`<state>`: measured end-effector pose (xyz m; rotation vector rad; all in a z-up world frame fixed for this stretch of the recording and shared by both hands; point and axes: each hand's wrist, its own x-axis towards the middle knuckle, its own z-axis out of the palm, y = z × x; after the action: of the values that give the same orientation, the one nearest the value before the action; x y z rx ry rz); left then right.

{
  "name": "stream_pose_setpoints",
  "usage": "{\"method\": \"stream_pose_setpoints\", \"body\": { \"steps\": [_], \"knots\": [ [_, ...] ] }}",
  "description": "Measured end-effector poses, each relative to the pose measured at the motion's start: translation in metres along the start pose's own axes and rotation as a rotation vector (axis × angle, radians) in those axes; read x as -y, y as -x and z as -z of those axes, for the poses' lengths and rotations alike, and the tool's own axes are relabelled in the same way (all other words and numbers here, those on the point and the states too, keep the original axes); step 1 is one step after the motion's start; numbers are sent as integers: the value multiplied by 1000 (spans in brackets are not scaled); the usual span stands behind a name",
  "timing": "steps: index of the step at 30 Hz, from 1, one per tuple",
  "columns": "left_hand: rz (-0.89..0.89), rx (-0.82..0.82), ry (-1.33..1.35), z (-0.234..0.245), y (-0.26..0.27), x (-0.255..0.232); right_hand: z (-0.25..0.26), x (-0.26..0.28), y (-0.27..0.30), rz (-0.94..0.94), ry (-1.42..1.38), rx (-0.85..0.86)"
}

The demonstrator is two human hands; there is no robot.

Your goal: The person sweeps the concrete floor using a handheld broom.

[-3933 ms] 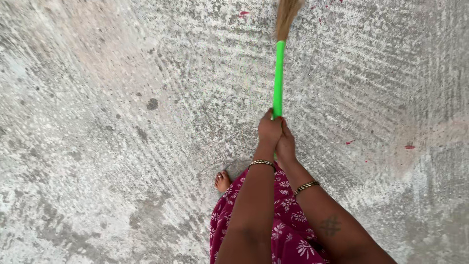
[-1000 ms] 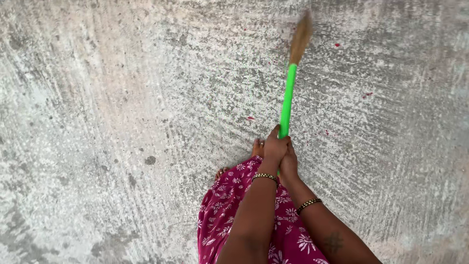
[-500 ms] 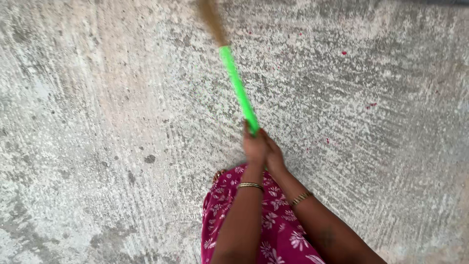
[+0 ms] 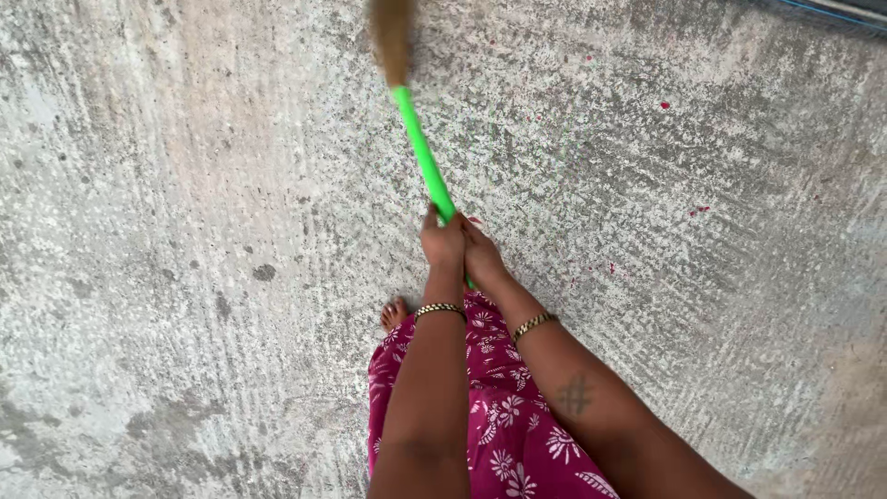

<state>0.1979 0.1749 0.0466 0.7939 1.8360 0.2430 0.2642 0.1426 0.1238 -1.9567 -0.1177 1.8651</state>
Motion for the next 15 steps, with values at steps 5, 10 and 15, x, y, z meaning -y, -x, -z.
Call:
{"method": "stream_pose_setpoints", "body": {
  "steps": [5, 10, 15],
  "knots": [
    [14, 11, 142, 21, 32, -62, -2, -2, -7, 229, -280, 11],
    [-233, 320, -61, -19, 58, -15, 15, -41, 30, 252, -530, -204],
    [-174, 261, -12, -14, 25, 87, -37, -107, 14, 476, -676, 263]
  ]
}}
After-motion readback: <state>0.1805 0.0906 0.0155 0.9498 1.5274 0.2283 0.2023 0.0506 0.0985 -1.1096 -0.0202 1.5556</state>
